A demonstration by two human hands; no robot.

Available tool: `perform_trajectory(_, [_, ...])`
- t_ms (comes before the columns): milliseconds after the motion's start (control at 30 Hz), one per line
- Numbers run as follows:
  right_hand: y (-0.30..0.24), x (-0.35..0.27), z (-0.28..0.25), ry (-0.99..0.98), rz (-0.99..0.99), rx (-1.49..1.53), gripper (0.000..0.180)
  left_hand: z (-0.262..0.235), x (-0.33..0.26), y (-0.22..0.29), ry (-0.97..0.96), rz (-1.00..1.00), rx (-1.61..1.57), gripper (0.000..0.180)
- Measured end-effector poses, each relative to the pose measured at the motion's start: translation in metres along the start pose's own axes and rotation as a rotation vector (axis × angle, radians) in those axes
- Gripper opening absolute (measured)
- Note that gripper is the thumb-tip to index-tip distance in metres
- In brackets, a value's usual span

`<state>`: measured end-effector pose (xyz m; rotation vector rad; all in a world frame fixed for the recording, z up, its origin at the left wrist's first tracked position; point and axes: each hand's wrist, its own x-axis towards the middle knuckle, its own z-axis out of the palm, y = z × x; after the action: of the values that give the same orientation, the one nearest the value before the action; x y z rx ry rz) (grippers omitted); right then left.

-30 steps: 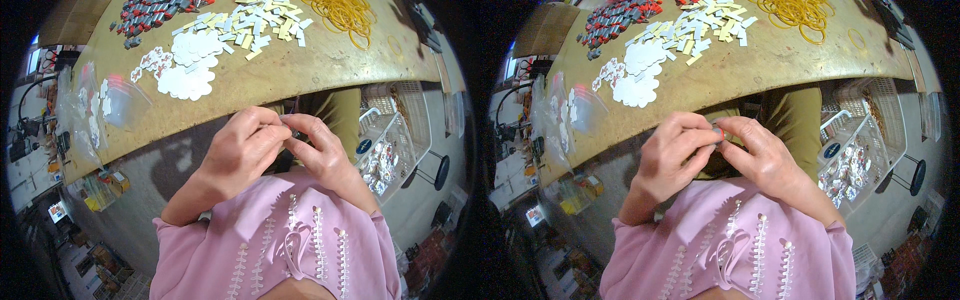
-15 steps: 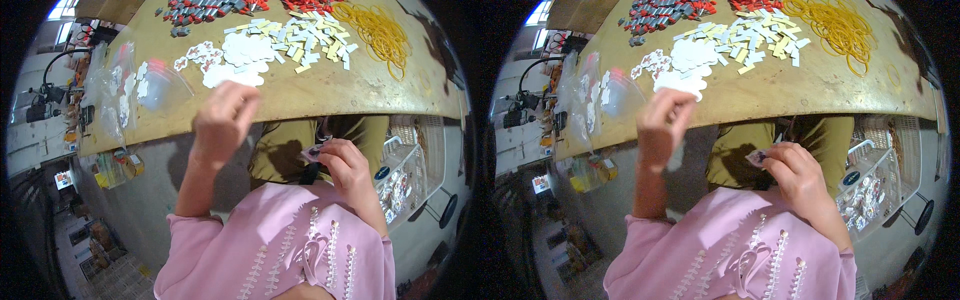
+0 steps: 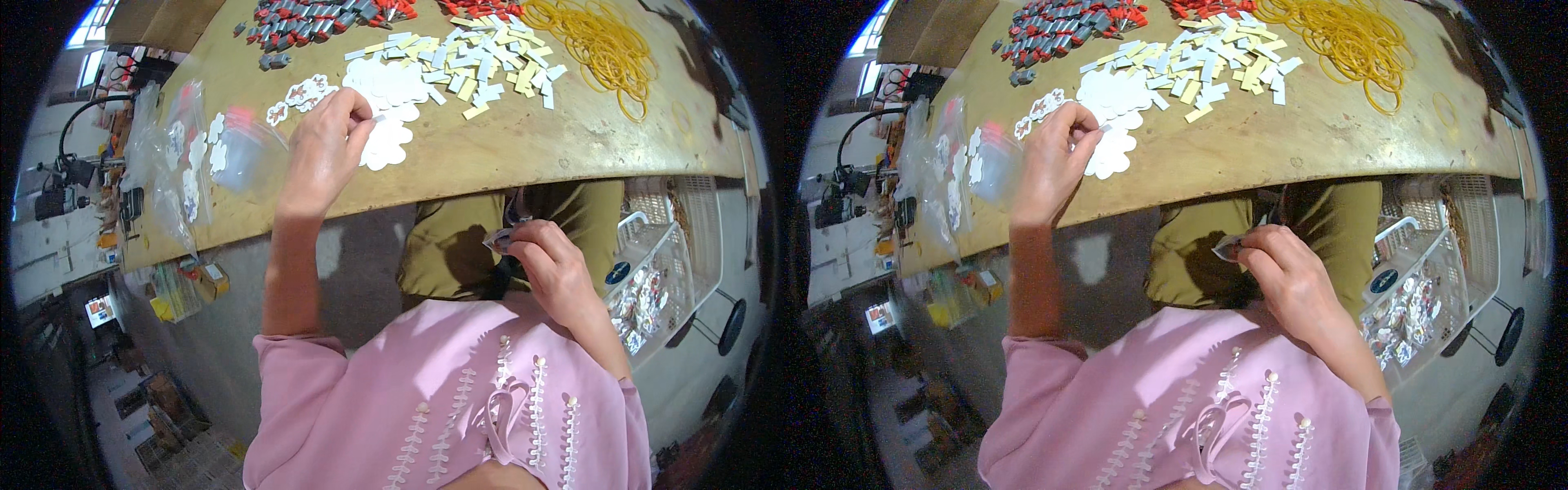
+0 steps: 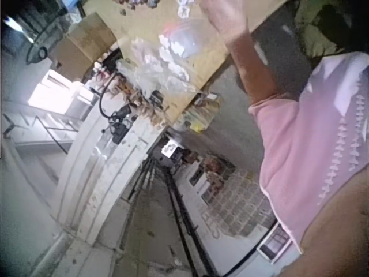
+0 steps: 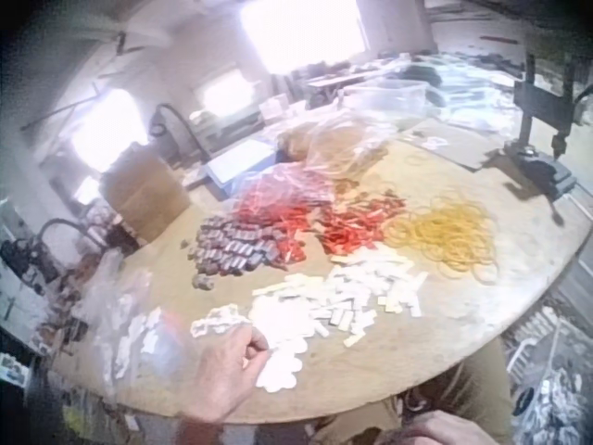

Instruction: The person repeatedly picks small white and colored paper cutouts and rectangular pieces from a table, places them into small clear plastic bags, and sets the filled bags aside. The process continues with multiple bags being filled one at a time.

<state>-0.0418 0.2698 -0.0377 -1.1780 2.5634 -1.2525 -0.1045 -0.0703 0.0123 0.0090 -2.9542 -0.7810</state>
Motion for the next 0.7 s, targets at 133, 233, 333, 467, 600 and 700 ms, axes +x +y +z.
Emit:
perform_trajectory(133, [0.004, -0.004, 0.0, 0.015, -0.018, -0.021, 0.022, -0.001, 0.001, 0.004, 0.009, 0.021, -0.04, 0.011])
perform_trajectory(233, [0.008, -0.006, -0.001, 0.023, -0.006, -0.022, 0.022, 0.013, 0.001, 0.027, -0.013, -0.013, -0.251, 0.016])
perform_trajectory(333, [0.008, -0.006, -0.001, 0.019, -0.004, -0.002, 0.021, 0.039, 0.003, 0.056, -0.051, -0.017, -0.417, 0.015])
perform_trajectory(467, [0.007, -0.007, -0.004, 0.053, -0.008, -0.021, 0.021, 0.053, 0.019, 0.075, -0.091, -0.04, -0.218, 0.013])
perform_trajectory(600, [0.013, -0.014, -0.006, 0.082, 0.016, -0.033, 0.021, 0.049, 0.016, 0.074, -0.078, 0.092, -0.229, 0.011])
perform_trajectory(700, [0.016, -0.018, -0.005, 0.079, 0.021, -0.026, 0.022, 0.05, 0.01, 0.071, -0.081, 0.139, -0.198, 0.012])
